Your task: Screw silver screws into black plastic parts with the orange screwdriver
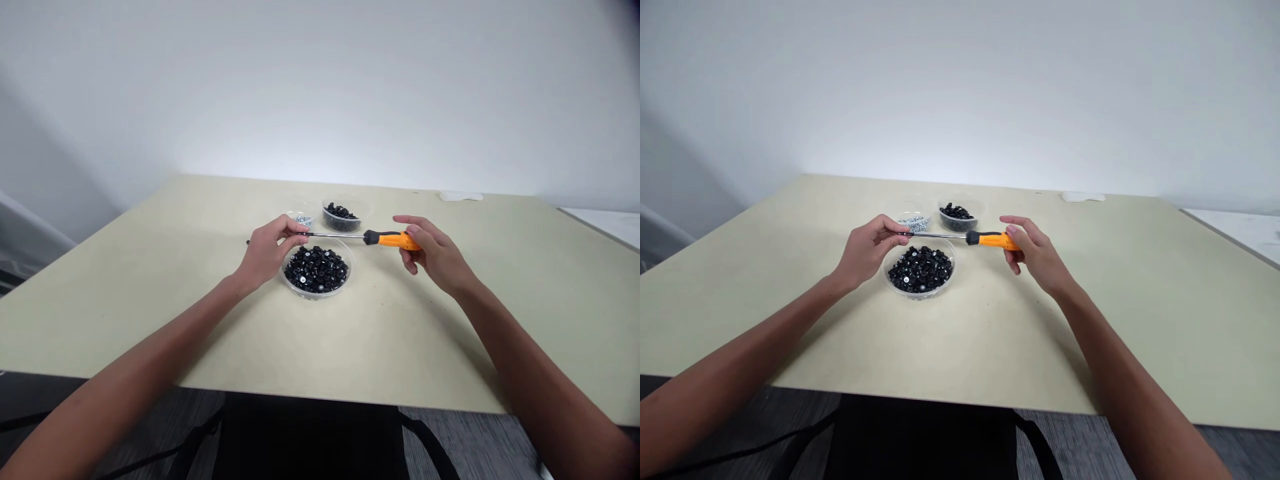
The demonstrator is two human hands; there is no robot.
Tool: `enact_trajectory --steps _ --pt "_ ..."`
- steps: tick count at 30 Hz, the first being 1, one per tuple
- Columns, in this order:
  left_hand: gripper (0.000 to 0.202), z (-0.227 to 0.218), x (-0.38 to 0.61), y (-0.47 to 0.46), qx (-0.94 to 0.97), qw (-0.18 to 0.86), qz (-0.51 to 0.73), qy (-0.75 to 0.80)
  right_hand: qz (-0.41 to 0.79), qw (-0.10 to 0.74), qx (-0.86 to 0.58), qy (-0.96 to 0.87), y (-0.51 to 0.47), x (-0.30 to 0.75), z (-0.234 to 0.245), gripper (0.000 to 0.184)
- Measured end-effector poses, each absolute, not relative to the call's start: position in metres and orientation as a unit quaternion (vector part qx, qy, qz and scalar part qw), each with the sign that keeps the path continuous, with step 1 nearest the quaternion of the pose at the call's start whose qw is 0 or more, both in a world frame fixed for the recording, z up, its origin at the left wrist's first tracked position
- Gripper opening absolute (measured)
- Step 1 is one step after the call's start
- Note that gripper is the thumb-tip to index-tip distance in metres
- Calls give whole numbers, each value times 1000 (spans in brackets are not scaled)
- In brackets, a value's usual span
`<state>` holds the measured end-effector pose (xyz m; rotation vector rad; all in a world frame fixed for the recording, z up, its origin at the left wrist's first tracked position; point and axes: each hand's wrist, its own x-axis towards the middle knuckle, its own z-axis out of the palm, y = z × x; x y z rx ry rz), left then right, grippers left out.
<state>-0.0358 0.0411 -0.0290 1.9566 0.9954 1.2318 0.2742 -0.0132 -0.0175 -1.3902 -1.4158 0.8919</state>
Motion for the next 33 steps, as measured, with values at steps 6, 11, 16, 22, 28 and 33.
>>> enact_trajectory --steps 6,11,16,22,28,33 --pt "6 -31 -36 42 735 316 467 375 432 483 -500 -575 -13 276 -17 45" --pt "6 -30 -34 40 755 301 459 359 397 507 -525 -556 -14 273 -15 43" --pt "6 -29 -34 37 743 323 458 365 366 476 -565 -566 -15 275 -16 41" --pt "8 -28 -35 39 724 322 481 375 449 459 -509 -573 -12 278 -20 58" --pt "8 -28 -34 36 762 256 468 368 372 481 -560 -562 -12 276 -18 40" --pt "8 -28 -34 36 756 271 469 367 417 484 -509 -577 -11 278 -19 42"
